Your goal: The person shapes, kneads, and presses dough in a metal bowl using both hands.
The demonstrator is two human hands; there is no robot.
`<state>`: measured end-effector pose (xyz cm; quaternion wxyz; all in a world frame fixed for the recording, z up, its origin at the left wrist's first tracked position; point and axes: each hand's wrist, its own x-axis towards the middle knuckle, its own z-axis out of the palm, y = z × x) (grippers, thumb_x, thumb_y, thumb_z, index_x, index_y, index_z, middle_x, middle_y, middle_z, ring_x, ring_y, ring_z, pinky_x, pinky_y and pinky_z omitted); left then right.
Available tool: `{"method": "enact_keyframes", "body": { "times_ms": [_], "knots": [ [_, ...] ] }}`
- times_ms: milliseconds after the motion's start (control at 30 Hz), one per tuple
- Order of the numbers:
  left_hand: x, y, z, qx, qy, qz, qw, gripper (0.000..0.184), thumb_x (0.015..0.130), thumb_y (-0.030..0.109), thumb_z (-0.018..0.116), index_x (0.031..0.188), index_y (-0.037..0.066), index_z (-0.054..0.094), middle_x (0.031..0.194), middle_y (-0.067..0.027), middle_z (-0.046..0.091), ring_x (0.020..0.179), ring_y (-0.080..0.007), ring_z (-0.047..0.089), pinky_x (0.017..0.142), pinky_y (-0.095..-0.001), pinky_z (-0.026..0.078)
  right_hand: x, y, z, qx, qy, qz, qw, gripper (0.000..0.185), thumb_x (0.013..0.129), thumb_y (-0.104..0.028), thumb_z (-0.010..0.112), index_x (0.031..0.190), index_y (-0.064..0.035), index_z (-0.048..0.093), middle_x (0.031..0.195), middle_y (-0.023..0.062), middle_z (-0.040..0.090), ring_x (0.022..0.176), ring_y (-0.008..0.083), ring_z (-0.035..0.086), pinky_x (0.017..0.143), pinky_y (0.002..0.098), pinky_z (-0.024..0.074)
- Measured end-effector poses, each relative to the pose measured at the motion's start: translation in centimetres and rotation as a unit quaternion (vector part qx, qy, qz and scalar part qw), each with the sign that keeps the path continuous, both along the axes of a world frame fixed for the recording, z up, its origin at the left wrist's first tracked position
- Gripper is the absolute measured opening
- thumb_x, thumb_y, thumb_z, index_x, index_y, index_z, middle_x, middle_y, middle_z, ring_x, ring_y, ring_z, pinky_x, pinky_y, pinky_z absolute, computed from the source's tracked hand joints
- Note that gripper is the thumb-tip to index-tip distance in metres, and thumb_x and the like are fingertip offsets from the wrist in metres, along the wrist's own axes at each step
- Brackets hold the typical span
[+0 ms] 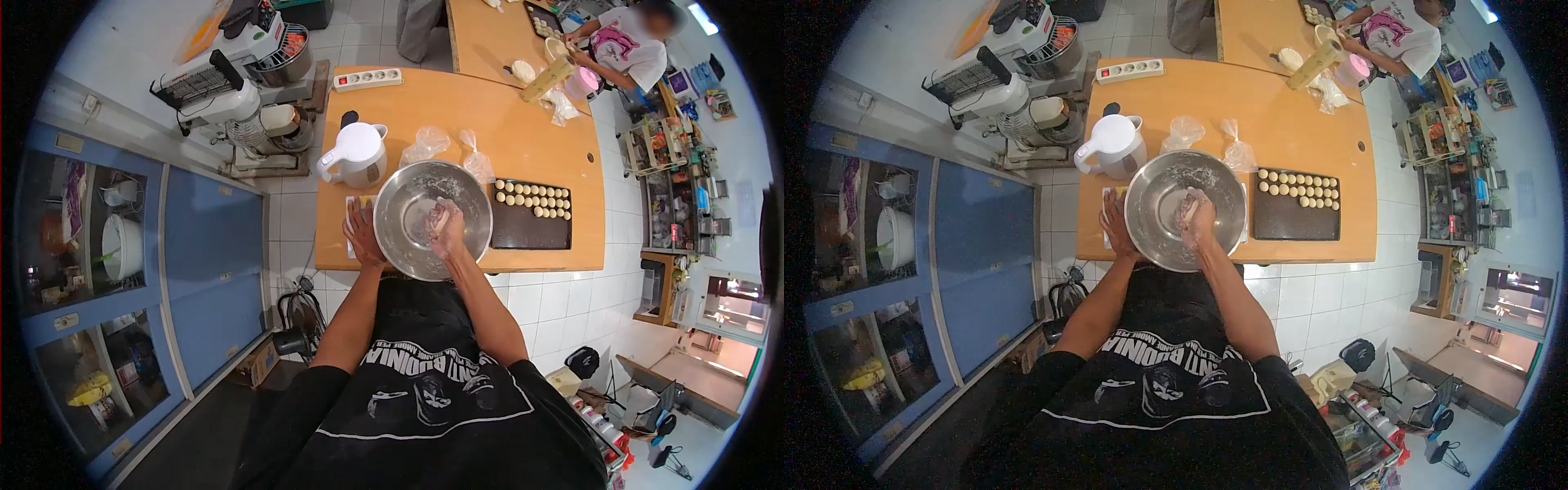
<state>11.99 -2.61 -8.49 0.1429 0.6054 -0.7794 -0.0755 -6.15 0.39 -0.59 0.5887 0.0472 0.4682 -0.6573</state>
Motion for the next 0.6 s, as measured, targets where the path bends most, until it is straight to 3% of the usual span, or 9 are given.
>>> {"method": "enact_keyframes", "body": {
  "times_ms": [100, 133, 167, 200, 267, 333, 400, 467, 600],
  "knots": [
    [0.0, 0.2, 0.0, 0.002, -0.014, -0.001, 1.000, 0.073, 0.093, 0.049, 0.059, 0.153, 0.012, 0.040, 0.168, -0.0122, 0.026, 0.159, -0.0283, 0.017, 0.122, -0.0552, 0.015, -0.2, 0.5, 0.2, -0.036, -0.039, 0.029, 0.998, 0.026, 0.103, -0.030, 0.056, 0.083, -0.0133, 0.057, 0.073, 0.0039, 0.059, 0.049, 0.0176, 0.051, 0.041, 0.0268, 0.0362],
    [0.1, 0.1, -0.1, 0.001, -0.019, -0.001, 1.000, 0.073, 0.093, 0.050, 0.059, 0.153, 0.013, 0.040, 0.168, -0.0121, 0.026, 0.159, -0.0280, 0.017, 0.122, -0.0551, 0.014, 0.6, 0.2, 1.3, -0.047, -0.056, 0.003, 0.997, 0.017, 0.102, -0.026, 0.056, 0.095, -0.0106, 0.059, 0.083, 0.0067, 0.062, 0.058, 0.0179, 0.055, 0.048, 0.0257, 0.0411],
    [0.1, 0.0, -0.2, 0.000, -0.019, 0.001, 1.000, 0.073, 0.093, 0.050, 0.059, 0.153, 0.013, 0.040, 0.168, -0.0121, 0.026, 0.159, -0.0280, 0.017, 0.122, -0.0551, 0.014, 1.2, 0.0, 2.3, -0.056, -0.073, -0.023, 0.996, 0.016, 0.102, -0.023, 0.057, 0.108, -0.0079, 0.061, 0.094, 0.0095, 0.065, 0.067, 0.0183, 0.060, 0.055, 0.0247, 0.0459],
    [0.1, 0.0, -0.4, 0.000, -0.028, 0.002, 1.000, 0.073, 0.093, 0.050, 0.059, 0.154, 0.013, 0.039, 0.168, -0.0121, 0.025, 0.160, -0.0276, 0.016, 0.122, -0.0546, 0.013, 1.3, 0.2, 2.5, -0.056, -0.073, -0.021, 0.996, 0.016, 0.102, -0.023, 0.057, 0.108, -0.0079, 0.061, 0.094, 0.0095, 0.065, 0.067, 0.0183, 0.060, 0.055, 0.0247, 0.0459],
    [0.0, 0.1, -0.6, 0.001, -0.036, 0.005, 0.999, 0.073, 0.093, 0.049, 0.059, 0.154, 0.013, 0.039, 0.169, -0.0122, 0.025, 0.160, -0.0272, 0.015, 0.123, -0.0541, 0.012, 1.1, 0.8, 2.9, -0.079, 0.022, 0.067, 0.994, 0.031, 0.103, -0.018, 0.058, 0.130, -0.0029, 0.056, 0.112, 0.0141, 0.063, 0.091, 0.0203, 0.065, 0.074, 0.0249, 0.0539],
    [0.1, 0.1, 0.4, 0.026, 0.033, -0.003, 0.999, 0.076, 0.093, 0.049, 0.060, 0.156, 0.013, 0.038, 0.169, -0.0125, 0.024, 0.160, -0.0271, 0.014, 0.123, -0.0533, 0.011, -1.0, 1.9, -0.8, -0.124, -0.041, 0.086, 0.988, 0.032, 0.103, -0.017, 0.060, 0.130, -0.0019, 0.056, 0.111, 0.0147, 0.064, 0.096, 0.0221, 0.066, 0.077, 0.0265, 0.0564],
    [0.1, 0.1, 0.0, 0.029, 0.013, 0.003, 0.999, 0.075, 0.093, 0.048, 0.060, 0.156, 0.013, 0.037, 0.169, -0.0121, 0.024, 0.160, -0.0270, 0.014, 0.124, -0.0528, 0.011, -1.3, 1.9, -1.0, -0.169, -0.102, 0.108, 0.974, 0.033, 0.102, -0.017, 0.061, 0.131, -0.0010, 0.056, 0.110, 0.0154, 0.064, 0.100, 0.0239, 0.068, 0.080, 0.0281, 0.0590],
    [0.0, 0.1, -0.7, 0.032, -0.007, 0.010, 0.999, 0.075, 0.094, 0.046, 0.060, 0.157, 0.013, 0.037, 0.169, -0.0116, 0.024, 0.160, -0.0269, 0.014, 0.124, -0.0524, 0.012, -1.1, 1.9, -0.6, -0.065, -0.121, 0.018, 0.990, 0.034, 0.103, -0.020, 0.063, 0.131, -0.0012, 0.057, 0.109, 0.0135, 0.065, 0.096, 0.0224, 0.068, 0.077, 0.0284, 0.0593],
    [0.1, 0.2, -1.7, -0.002, -0.046, 0.013, 0.999, 0.071, 0.095, 0.042, 0.059, 0.157, 0.014, 0.038, 0.169, -0.0101, 0.024, 0.160, -0.0265, 0.014, 0.124, -0.0519, 0.013, -0.1, 0.9, 2.6, -0.021, -0.065, 0.037, 0.997, 0.028, 0.103, -0.021, 0.063, 0.125, -0.0029, 0.058, 0.106, 0.0106, 0.064, 0.087, 0.0185, 0.065, 0.067, 0.0273, 0.0554]
  ]
}}
